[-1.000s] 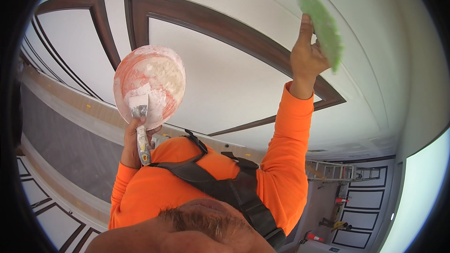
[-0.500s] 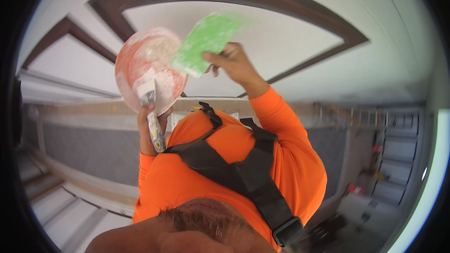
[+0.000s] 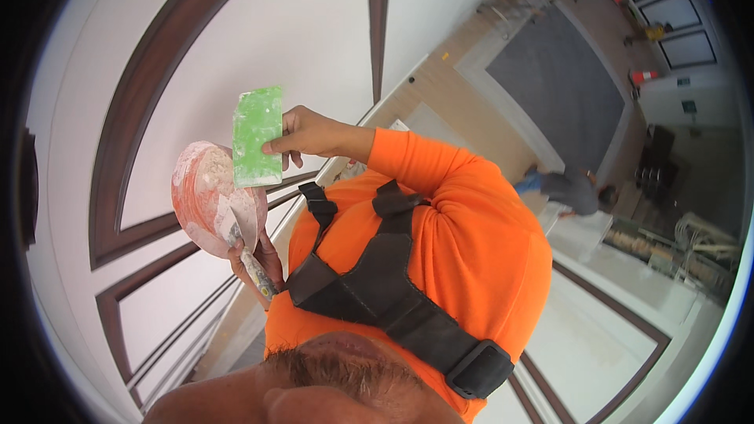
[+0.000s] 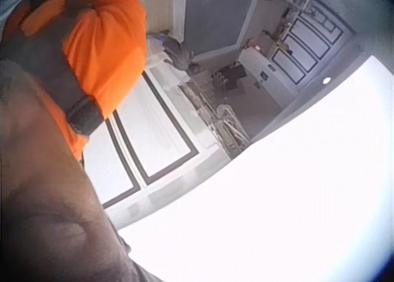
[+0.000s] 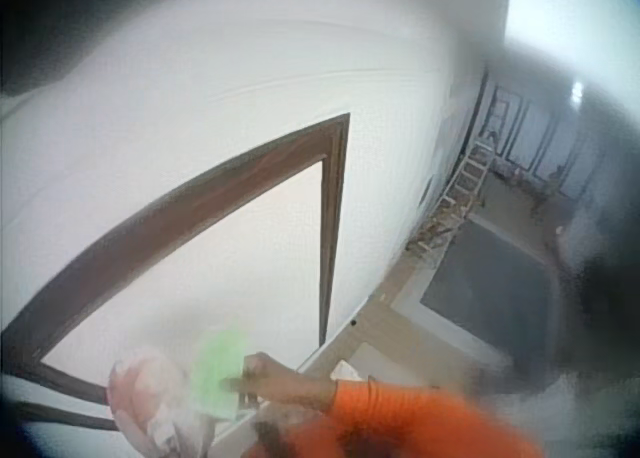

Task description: The person applies plaster to a curved ceiling using a green trowel and a hawk. They repeatedly scoop plaster from the hawk and smooth it onto the ceiling surface.

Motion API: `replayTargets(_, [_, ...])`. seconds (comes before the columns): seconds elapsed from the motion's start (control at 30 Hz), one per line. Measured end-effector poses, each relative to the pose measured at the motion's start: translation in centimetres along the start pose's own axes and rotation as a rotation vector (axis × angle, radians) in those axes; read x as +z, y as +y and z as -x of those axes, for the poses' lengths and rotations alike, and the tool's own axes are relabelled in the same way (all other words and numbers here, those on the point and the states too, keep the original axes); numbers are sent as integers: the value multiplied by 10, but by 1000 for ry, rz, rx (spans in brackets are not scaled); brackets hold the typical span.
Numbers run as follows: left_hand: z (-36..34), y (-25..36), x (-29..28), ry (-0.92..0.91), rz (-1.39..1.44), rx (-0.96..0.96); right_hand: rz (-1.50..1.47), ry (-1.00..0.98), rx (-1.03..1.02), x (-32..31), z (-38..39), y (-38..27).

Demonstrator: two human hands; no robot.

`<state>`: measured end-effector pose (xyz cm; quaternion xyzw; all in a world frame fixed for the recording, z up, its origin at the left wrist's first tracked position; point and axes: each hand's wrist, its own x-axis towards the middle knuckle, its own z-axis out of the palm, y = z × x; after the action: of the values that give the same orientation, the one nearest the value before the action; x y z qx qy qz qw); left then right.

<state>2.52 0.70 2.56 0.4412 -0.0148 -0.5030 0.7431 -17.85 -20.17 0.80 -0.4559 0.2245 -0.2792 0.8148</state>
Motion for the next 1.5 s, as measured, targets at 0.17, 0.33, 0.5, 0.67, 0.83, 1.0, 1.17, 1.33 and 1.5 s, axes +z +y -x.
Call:
replayTargets(0.17, [1,15,5,-31,-23,-54,-21,85,-55,18,24,-6])
replayTargets(0.33, [-24,29,-27,-219,-44,-237,-58,159,-128,41,34,11])
replayTargets(0.5, [-37,32,-38,-267,-52,-274,-49,253,-128,46,49,28])
replayTargets(0.67, [-50,33,-57,-270,-82,-295,-51,267,-97,36,60,52])
replayTargets(0.83, [-46,26,-57,-270,-59,-283,-80,288,-172,17,66,49])
replayTargets(1.0, [-44,26,-50,-228,-68,-236,-120,215,-200,23,48,44])
replayTargets(1.17, [-34,24,-37,-206,-29,-208,-121,137,-136,24,38,49])
replayTargets(1.33, [-32,19,-39,-155,-21,-197,-81,193,-118,15,45,39])
replayTargets(1.5, [-33,19,-43,-165,-6,-215,-43,214,-153,14,44,32])
